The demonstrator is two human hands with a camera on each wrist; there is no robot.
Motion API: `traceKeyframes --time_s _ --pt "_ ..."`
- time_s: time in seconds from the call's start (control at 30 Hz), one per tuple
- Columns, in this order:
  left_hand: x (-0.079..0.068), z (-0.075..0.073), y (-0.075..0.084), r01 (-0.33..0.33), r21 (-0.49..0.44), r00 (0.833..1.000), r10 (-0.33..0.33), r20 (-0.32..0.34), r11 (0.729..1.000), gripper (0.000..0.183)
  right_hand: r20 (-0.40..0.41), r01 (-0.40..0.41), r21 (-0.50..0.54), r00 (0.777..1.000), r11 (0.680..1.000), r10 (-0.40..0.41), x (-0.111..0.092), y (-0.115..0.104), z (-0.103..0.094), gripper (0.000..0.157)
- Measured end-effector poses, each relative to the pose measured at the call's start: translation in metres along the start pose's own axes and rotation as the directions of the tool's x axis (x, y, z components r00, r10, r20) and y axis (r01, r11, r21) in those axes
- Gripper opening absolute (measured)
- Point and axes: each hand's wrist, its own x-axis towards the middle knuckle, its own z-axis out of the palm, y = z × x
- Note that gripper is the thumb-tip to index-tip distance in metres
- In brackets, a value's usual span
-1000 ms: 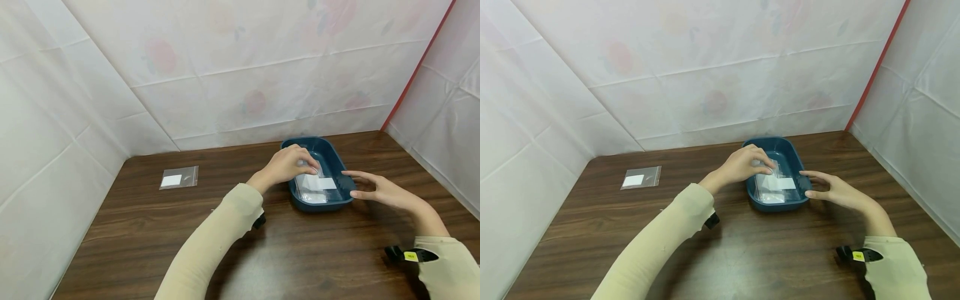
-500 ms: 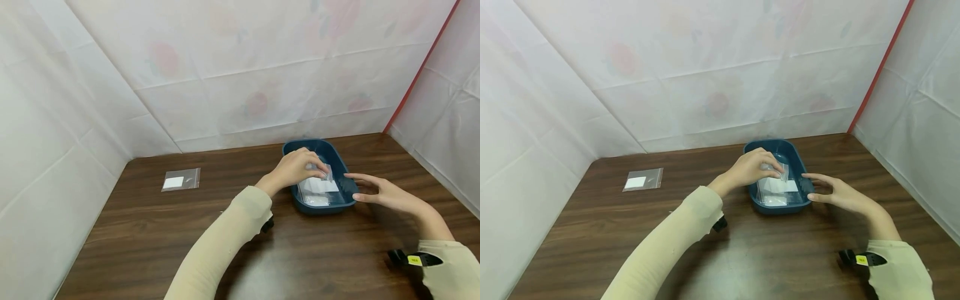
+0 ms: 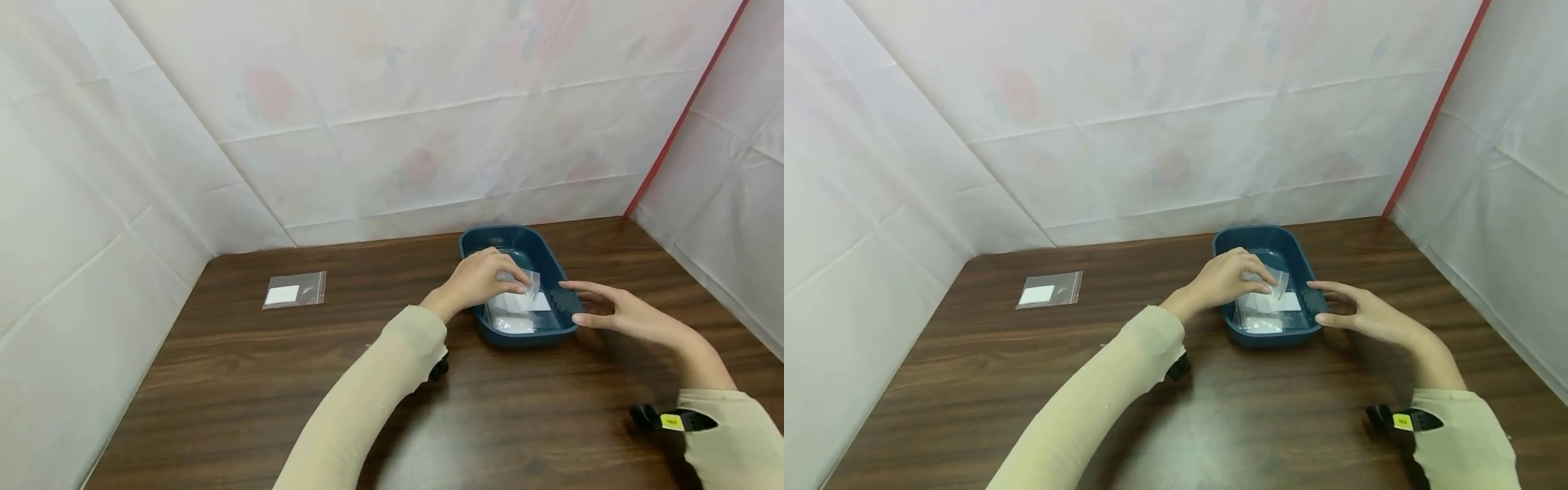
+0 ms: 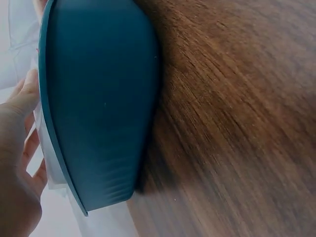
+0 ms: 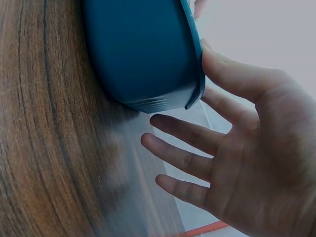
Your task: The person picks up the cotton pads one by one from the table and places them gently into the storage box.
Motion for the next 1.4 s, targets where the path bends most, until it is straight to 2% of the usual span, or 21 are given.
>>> traceKeyframes --time_s 0.23,0.47,0.87,1.1,1.4 --pt "0.005 -0.001 0.003 -0.048 0.013 0.998 0.049 -0.033 0.999 0.023 -0.007 0.009 -0.007 1.0 1.0 -0.009 -0.002 -0.001 -0.001 0.063" --pt "0.004 -0.006 0.006 -0.051 0.045 0.999 0.052 -0.013 0.998 0.027 -0.013 0.015 -0.008 1.0 1.0 -0.015 -0.005 0.001 -0.003 0.062" --pt "-0.012 -0.027 0.003 0.03 -0.027 0.999 -0.029 0.016 0.999 0.032 -0.017 0.009 -0.021 1.0 1.0 -0.009 -0.007 0.002 -0.003 0.063" --pt "-0.023 -0.04 0.003 0.029 -0.05 0.998 -0.026 0.056 0.998 0.033 -0.022 0.01 -0.007 1.0 1.0 -0.01 -0.01 0.0 -0.002 0.062" --pt "-0.036 -0.054 0.0 0.028 -0.052 0.999 -0.026 0.033 0.998 0.03 -0.027 0.007 0.012 1.0 1.0 -0.007 -0.012 0.002 0.0 0.063"
